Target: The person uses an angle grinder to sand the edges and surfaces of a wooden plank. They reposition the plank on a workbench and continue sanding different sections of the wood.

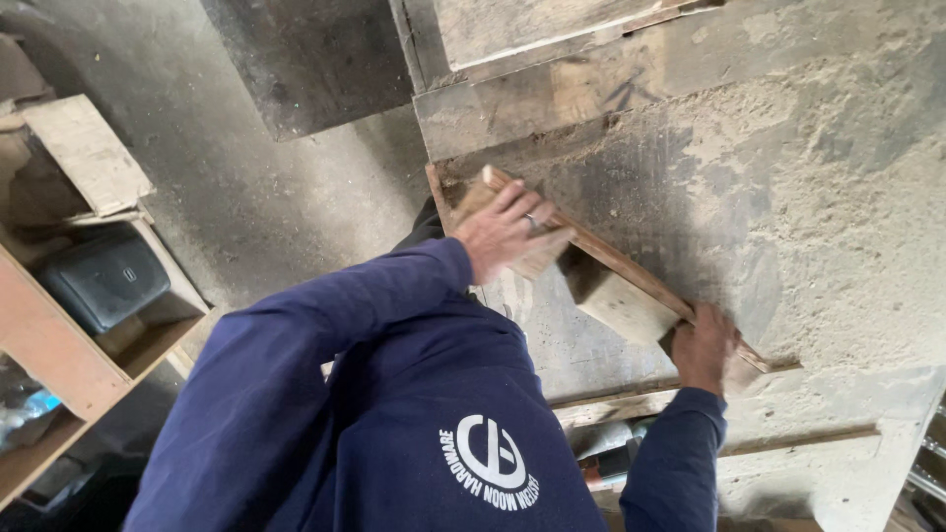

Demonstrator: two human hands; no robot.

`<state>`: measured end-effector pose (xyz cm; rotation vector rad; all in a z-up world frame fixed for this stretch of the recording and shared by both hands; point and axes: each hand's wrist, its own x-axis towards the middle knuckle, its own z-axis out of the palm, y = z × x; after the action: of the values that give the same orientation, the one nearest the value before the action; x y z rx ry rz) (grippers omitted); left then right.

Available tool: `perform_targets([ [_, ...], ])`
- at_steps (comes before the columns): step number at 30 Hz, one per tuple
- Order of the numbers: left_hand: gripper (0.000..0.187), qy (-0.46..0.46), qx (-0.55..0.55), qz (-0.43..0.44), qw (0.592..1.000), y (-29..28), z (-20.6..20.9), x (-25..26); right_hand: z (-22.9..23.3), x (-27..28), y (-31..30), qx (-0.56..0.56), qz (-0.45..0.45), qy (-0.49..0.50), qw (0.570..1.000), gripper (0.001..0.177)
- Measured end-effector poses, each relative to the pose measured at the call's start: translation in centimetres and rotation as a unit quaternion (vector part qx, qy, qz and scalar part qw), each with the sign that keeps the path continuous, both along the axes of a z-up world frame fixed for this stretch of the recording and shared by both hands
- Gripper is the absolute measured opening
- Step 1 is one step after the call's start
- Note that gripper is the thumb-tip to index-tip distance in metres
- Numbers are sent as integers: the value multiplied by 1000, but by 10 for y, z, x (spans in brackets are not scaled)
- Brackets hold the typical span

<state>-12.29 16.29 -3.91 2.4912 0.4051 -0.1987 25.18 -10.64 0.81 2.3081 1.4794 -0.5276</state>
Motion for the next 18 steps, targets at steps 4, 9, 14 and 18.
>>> perform_targets([
  [4,100,-67,-46,12,997,31,5,-19,-14,-30,-13,15,-1,25,1000,39],
  [9,78,-108,8,-7,994,40,10,-22,-1,-50,-11,-20,-81,14,996,36],
  [14,79,-114,-3,8,993,37,7,-24,8,-55,1,-48,-76,31,995,34],
  [18,86,-85,-6,-20,996,47,11,-25,7,-52,12,-39,-32,38,998,38],
])
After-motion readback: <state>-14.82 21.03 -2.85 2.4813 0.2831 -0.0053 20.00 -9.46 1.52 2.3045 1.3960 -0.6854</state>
